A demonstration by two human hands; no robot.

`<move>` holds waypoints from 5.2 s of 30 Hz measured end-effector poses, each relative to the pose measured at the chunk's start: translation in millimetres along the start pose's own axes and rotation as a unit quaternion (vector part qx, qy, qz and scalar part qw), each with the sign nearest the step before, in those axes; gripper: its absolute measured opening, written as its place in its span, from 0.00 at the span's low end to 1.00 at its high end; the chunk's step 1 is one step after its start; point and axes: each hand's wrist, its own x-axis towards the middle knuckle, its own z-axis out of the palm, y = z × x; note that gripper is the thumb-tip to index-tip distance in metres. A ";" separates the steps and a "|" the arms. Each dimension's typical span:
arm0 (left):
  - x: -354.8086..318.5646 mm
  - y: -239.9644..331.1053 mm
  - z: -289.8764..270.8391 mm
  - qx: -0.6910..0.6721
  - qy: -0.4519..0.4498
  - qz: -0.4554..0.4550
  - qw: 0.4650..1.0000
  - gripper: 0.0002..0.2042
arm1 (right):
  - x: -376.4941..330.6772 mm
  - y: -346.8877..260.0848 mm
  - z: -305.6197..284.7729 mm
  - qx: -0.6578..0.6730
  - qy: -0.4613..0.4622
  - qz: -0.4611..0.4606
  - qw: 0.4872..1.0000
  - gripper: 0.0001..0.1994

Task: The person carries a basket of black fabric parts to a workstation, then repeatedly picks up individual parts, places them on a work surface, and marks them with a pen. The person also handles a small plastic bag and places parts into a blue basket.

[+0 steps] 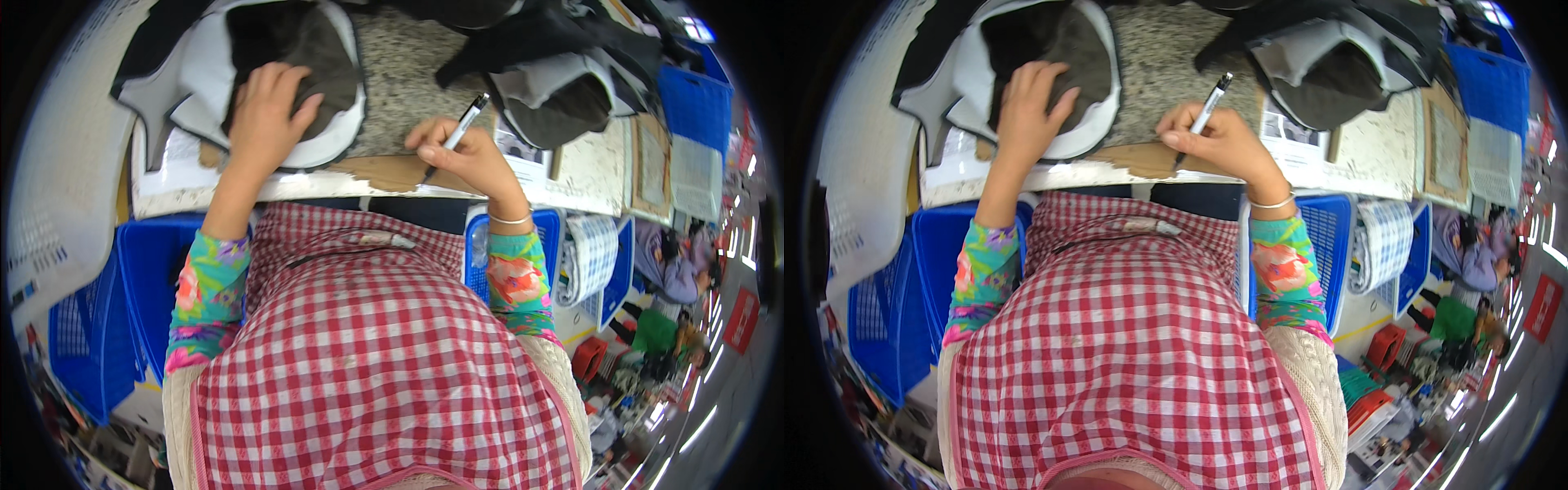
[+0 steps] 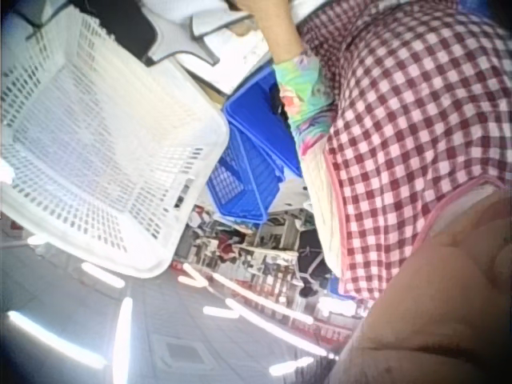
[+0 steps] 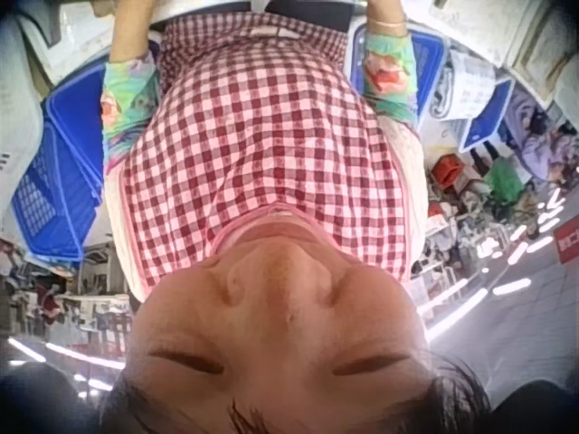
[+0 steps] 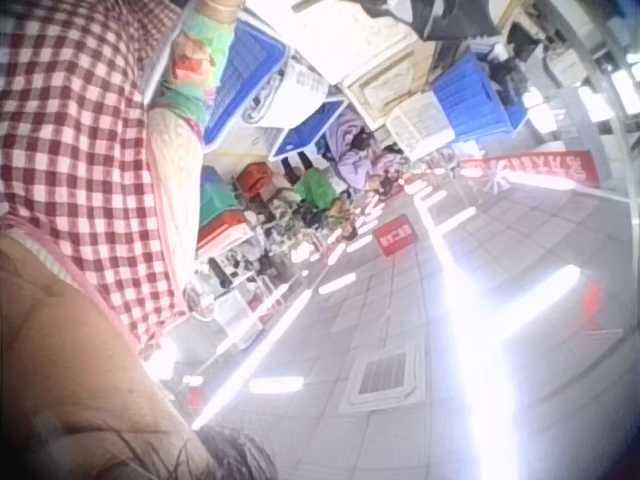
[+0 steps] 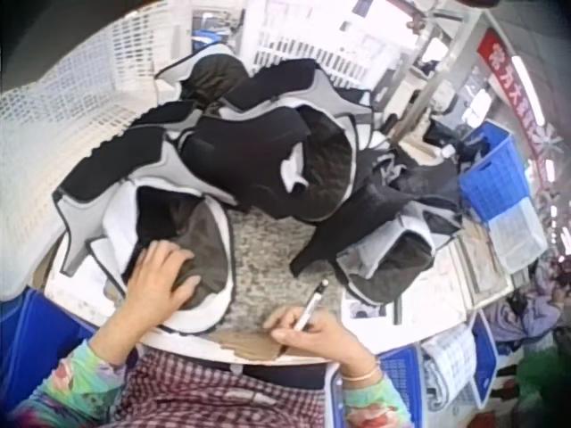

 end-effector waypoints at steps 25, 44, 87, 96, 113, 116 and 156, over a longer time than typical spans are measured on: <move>92.7 -75.4 -169.4 -0.180 0.214 -0.069 0.958 0.09 | 37.8 77.8 -104.3 -0.372 0.254 0.014 0.893 0.18; 171.1 -252.9 -80.3 -0.024 -0.358 -0.146 0.922 0.17 | 29.8 78.2 -63.3 -0.365 0.356 -0.064 0.858 0.30; 46.4 122.2 -154.0 -0.269 0.005 -0.171 0.948 0.21 | 15.9 -19.8 44.5 -0.128 0.299 -0.244 0.914 0.20; 25.3 98.9 -117.0 -0.251 -0.139 -0.143 0.947 0.18 | -20.7 7.6 62.4 -0.192 0.441 -0.127 0.867 0.11; 15.6 146.4 -97.0 -0.141 -0.111 -0.051 0.982 0.13 | -49.6 -77.6 62.4 -0.347 0.334 -0.331 0.812 0.23; 10.0 145.1 -99.7 -0.117 -0.106 -0.019 0.987 0.13 | -39.5 -77.2 69.1 -0.337 0.342 -0.312 0.820 0.23; 31.5 132.3 -191.1 -0.439 -0.030 -0.040 0.897 0.11 | -88.8 -39.9 -32.1 0.493 0.174 -0.197 0.829 0.12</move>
